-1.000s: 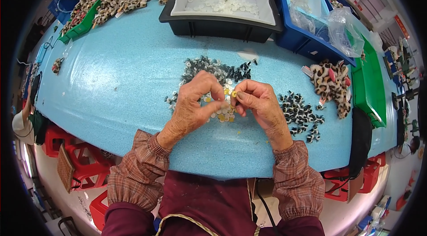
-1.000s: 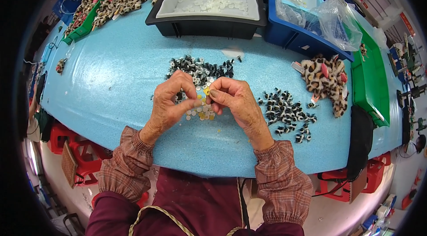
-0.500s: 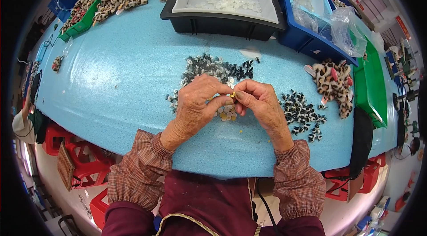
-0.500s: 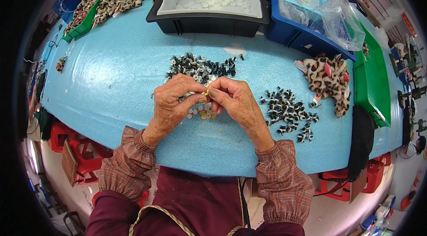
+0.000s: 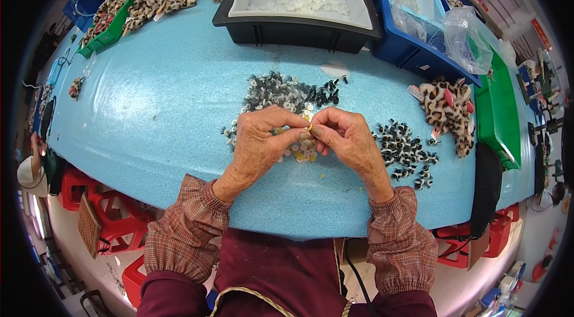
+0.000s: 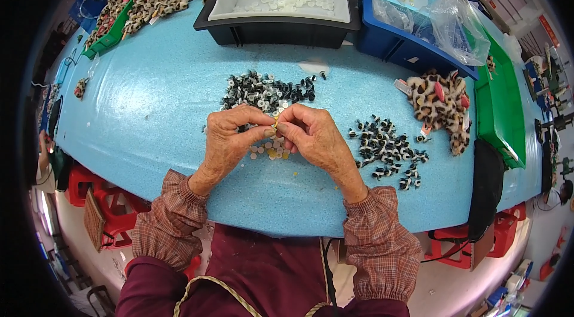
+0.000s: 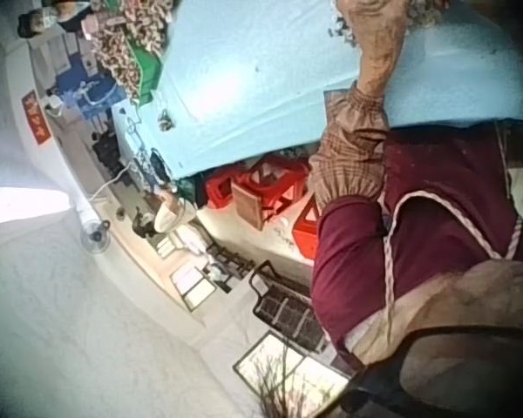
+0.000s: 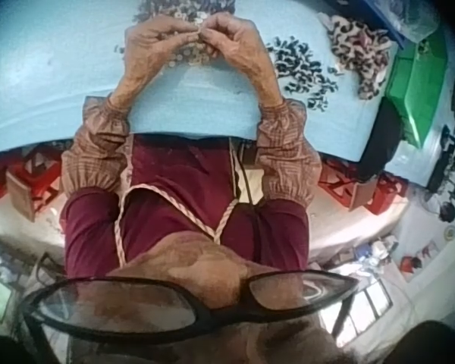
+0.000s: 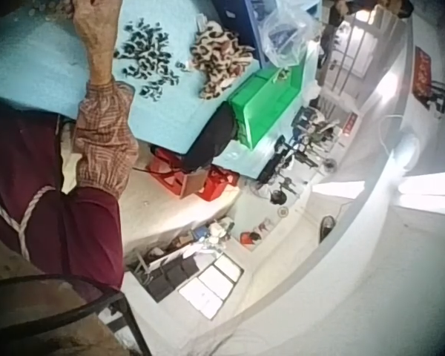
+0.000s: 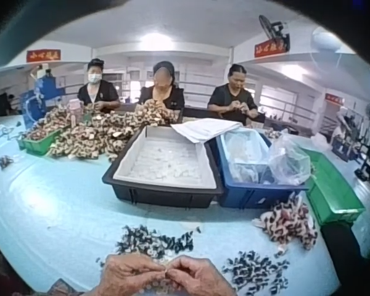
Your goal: The person sorts and assembles small decorative plastic components by hand at a workshop table, placing them into sorting bins.
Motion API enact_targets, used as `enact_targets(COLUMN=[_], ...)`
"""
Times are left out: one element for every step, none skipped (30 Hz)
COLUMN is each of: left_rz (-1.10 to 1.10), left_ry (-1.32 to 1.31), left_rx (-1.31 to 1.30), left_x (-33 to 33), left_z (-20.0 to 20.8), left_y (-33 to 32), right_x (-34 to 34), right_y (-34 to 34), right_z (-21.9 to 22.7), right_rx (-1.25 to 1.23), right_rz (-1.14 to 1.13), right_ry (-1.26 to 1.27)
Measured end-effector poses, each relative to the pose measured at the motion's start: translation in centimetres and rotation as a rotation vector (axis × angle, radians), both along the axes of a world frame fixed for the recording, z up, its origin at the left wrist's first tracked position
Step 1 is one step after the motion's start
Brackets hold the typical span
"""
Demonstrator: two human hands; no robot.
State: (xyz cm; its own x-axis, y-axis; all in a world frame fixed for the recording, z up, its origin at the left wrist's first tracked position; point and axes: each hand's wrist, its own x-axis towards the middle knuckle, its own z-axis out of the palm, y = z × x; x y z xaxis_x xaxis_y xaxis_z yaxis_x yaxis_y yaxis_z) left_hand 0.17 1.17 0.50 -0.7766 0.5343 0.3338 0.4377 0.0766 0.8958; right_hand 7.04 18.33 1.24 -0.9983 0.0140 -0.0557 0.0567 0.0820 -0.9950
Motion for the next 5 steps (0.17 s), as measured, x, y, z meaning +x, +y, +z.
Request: enact_targets(left_rz=[-0.005,-0.005,-0.002,0.001,-0.013], left_ry=[-0.012,-0.014,0.008,0.029,0.025], left_rx=[-0.020,-0.020,-0.029,-0.038,-0.047], left_x=[0.03,0.08,0.14,0.18,0.20], left_z=[0.02,-0.01,-0.02,-0.02,0.12], left_y=[-0.02,-0.03,-0.03,-0.05,-0.02], right_x=[0.01,0.00,-0.01,-0.01,0.04], right_y=[0.00,-0.03,-0.05,-0.04,0.08], right_z=[0.06,0.13,0.15,0.06,0.00], right_rx=[0.000,0.023,0.046,0.058,0.072], right_rz=[-0.002,-0.002,-0.003,-0.001,0.000], right_ry=[-0.001,-0.003,-0.005,-0.002,0.001])
